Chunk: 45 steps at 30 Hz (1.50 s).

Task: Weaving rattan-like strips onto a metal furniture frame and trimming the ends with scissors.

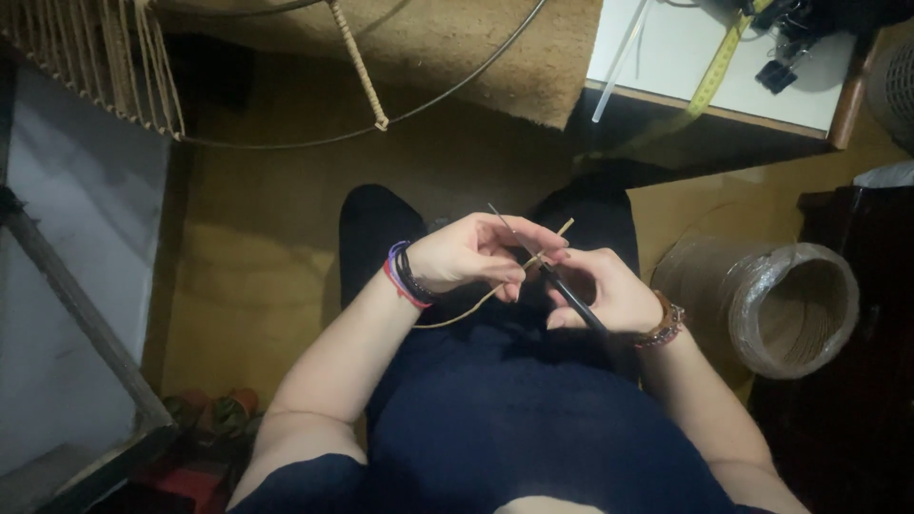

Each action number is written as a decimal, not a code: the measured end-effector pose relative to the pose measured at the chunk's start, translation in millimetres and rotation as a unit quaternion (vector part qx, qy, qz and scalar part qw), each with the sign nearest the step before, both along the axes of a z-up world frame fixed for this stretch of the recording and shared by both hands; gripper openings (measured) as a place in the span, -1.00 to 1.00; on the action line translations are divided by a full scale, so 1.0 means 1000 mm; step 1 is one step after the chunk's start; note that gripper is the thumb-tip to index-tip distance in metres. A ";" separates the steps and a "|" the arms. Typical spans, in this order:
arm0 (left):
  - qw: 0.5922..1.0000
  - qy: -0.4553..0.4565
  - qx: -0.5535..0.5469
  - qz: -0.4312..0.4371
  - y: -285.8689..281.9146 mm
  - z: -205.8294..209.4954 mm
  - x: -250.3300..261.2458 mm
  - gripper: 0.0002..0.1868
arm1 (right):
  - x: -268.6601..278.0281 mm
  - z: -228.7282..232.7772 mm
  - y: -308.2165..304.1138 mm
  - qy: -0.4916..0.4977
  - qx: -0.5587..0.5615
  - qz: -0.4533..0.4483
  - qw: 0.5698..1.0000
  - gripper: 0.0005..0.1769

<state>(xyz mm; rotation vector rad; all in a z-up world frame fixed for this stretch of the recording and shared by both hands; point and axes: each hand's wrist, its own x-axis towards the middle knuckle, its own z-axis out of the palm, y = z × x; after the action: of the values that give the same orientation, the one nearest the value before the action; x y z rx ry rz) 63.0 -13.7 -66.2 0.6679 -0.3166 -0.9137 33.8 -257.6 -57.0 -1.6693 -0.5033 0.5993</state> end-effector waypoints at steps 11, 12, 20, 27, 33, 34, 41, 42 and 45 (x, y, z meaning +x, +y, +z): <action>0.999 0.004 0.034 -0.022 0.002 -0.006 0.008 -0.44 | 0.003 0.009 0.005 -0.036 -0.034 -0.037 0.998 -0.64; 0.999 0.002 0.034 -0.022 0.002 -0.007 0.011 -0.44 | 0.002 0.005 0.004 -0.038 -0.034 -0.038 0.998 -0.64; 0.975 -0.130 0.151 0.095 -0.011 -0.031 0.083 -0.32 | -0.007 -0.028 -0.021 0.065 0.009 -0.195 0.979 -0.65; 0.895 -0.255 0.339 0.135 -0.061 -0.025 0.186 -0.32 | -0.016 -0.011 -0.026 0.076 -0.033 -0.212 0.974 -0.69; 0.889 -0.207 0.372 0.168 -0.060 -0.014 0.157 -0.32 | -0.018 -0.013 -0.043 0.051 -0.032 -0.223 0.973 -0.66; 0.919 -0.186 0.300 0.176 -0.054 -0.022 0.146 -0.52 | -0.018 -0.019 -0.046 0.068 -0.005 -0.244 0.967 -0.67; 0.967 -0.162 0.172 0.098 -0.010 0.003 0.073 -0.65 | -0.009 -0.009 -0.050 0.082 -0.001 -0.134 0.988 -0.58; 0.966 -0.159 0.175 0.103 -0.003 0.014 0.066 -0.65 | -0.005 -0.005 -0.056 0.083 0.000 -0.128 0.988 -0.58; 0.988 -0.129 0.089 0.012 0.016 0.035 0.046 -0.48 | 0.002 0.005 -0.063 0.094 0.015 0.024 0.995 -0.47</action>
<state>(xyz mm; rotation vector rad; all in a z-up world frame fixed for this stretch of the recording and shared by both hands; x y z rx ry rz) 109.1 2.3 -30.9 0.9559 -0.4590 -0.8384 35.5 -320.9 -52.4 -1.5572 -0.4137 0.7727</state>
